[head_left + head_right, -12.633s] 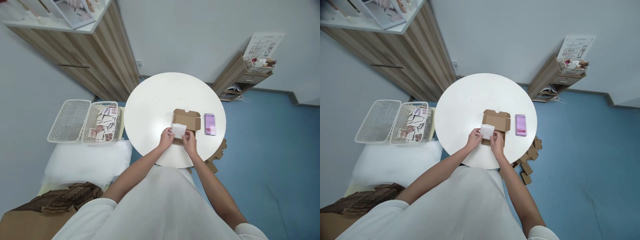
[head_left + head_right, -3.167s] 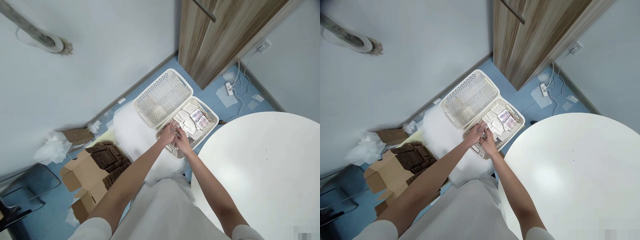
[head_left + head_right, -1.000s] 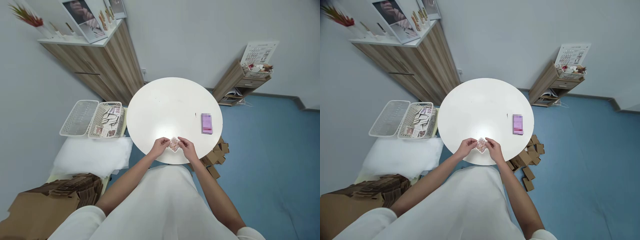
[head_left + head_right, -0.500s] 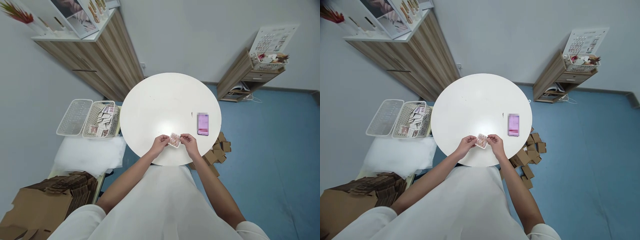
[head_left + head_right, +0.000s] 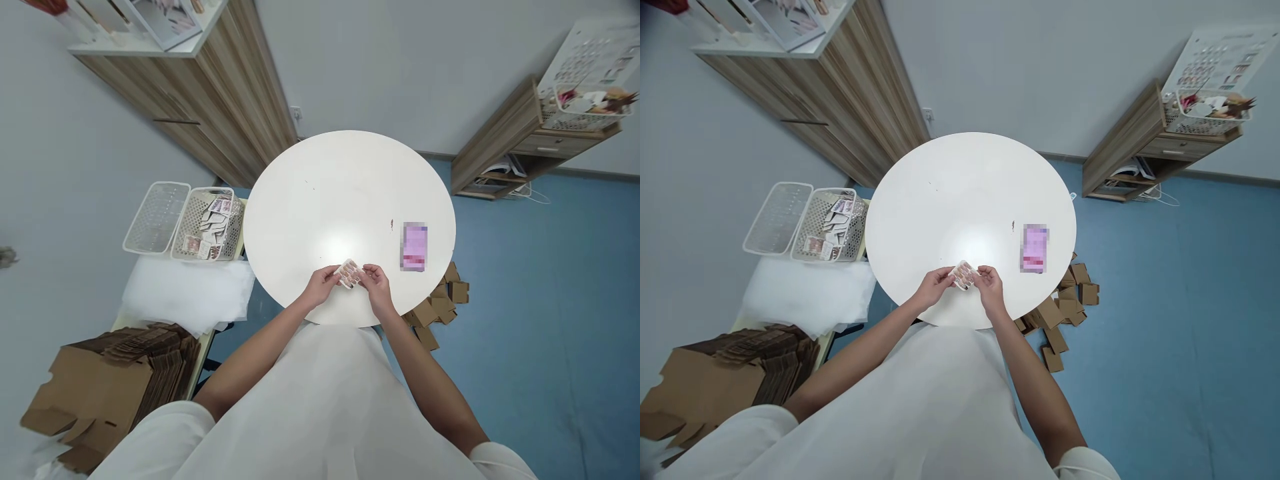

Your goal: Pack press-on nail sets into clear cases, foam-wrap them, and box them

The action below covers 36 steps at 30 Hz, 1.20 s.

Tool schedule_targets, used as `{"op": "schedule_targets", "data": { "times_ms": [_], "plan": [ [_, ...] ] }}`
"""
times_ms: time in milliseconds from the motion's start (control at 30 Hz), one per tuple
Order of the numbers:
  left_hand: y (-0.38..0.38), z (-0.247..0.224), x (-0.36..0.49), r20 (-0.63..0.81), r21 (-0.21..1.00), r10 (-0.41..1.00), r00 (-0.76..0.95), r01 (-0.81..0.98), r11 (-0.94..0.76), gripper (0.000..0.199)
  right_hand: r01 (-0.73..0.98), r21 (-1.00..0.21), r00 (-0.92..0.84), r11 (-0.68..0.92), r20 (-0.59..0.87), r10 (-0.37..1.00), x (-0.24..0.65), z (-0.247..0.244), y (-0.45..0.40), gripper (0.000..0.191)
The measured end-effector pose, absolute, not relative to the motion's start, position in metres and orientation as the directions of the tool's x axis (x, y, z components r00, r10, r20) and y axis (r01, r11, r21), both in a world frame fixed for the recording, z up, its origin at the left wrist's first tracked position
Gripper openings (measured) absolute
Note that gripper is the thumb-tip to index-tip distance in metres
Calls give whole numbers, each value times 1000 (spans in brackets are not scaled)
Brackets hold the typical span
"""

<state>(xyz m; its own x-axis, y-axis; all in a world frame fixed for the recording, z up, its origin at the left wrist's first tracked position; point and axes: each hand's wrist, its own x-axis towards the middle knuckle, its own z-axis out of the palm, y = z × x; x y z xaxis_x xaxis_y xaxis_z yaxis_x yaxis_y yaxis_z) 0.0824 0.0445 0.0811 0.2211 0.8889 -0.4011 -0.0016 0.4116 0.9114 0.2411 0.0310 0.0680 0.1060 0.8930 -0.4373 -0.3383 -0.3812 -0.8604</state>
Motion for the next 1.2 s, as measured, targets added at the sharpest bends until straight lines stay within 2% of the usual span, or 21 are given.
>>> {"op": "schedule_targets", "data": {
  "times_ms": [133,267,433,700,867,1067,1200],
  "plan": [
    [50,78,75,-393,917,907,149,-4,398,40,-243,-897,111,-370,-405,908,244,70,42,24],
    [44,68,69,-436,887,897,74,-132,442,48,-300,-871,142,-389,-444,885,234,69,43,24],
    [27,59,59,-484,866,875,-12,-149,477,47,-351,-857,230,-378,-470,852,208,62,39,25],
    [30,53,3,-486,870,870,-87,-143,471,49,-228,-888,250,-398,-449,858,137,52,42,30],
    [41,47,-47,-470,883,876,-108,-54,466,47,-99,-912,233,-398,-410,882,83,46,52,32],
    [58,29,-104,-459,864,871,-175,141,483,50,113,-904,159,-413,-394,905,28,31,66,34],
    [72,14,-136,-444,841,887,-128,282,462,50,208,-889,104,-408,-395,913,3,18,75,37]
  ]
}}
